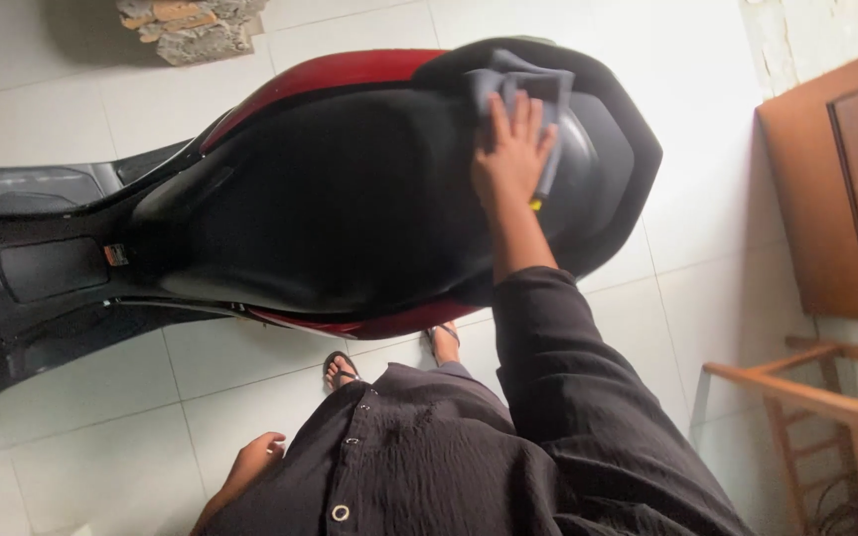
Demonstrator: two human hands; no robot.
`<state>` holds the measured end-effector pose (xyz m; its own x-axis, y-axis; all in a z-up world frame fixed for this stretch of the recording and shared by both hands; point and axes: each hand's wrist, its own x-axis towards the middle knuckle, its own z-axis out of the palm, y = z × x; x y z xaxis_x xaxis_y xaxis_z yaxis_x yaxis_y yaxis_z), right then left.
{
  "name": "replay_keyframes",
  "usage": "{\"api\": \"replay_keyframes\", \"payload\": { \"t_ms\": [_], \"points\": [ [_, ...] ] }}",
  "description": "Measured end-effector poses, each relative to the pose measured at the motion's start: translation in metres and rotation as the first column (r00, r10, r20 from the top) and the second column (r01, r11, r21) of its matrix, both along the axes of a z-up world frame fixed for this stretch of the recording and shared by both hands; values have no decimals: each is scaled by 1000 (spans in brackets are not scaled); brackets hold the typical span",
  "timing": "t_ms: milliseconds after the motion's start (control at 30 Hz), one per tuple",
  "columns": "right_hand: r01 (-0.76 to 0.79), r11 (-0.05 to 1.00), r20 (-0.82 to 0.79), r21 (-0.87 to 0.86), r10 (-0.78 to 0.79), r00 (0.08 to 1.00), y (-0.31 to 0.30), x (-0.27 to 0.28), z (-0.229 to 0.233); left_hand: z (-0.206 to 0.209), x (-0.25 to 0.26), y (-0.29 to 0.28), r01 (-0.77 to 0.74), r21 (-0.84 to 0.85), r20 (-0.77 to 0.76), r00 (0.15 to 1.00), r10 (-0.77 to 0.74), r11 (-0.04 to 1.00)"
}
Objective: Wiping the seat and front body panels of a scooter using a cleaning cloth.
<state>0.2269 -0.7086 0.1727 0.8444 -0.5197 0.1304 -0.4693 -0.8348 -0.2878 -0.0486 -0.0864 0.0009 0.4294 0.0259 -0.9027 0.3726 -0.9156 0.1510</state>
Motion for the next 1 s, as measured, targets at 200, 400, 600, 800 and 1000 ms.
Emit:
{"api": "replay_keyframes", "payload": {
  "t_ms": [200,400,600,800,1000],
  "points": [
    [-596,794,87,-122,607,790,113,18,1,-25,-46,-55,-51,-71,3,999,51,996],
    [-732,675,-59,-88,730,681,124,-76,1,-13,-69,-86,-177,3,-37,984,177,984],
    [-396,881,-114,-260,379,918,25,-75,17,-35,-110,-102,-205,-19,0,979,205,979],
    [-239,970,-221,-34,226,949,34,22,59,-51,-139,-87,-244,-30,88,965,245,969],
    [-567,814,-183,-123,543,819,128,38,7,-50,-161,-36,-265,-49,206,941,269,963]
  ]
}}
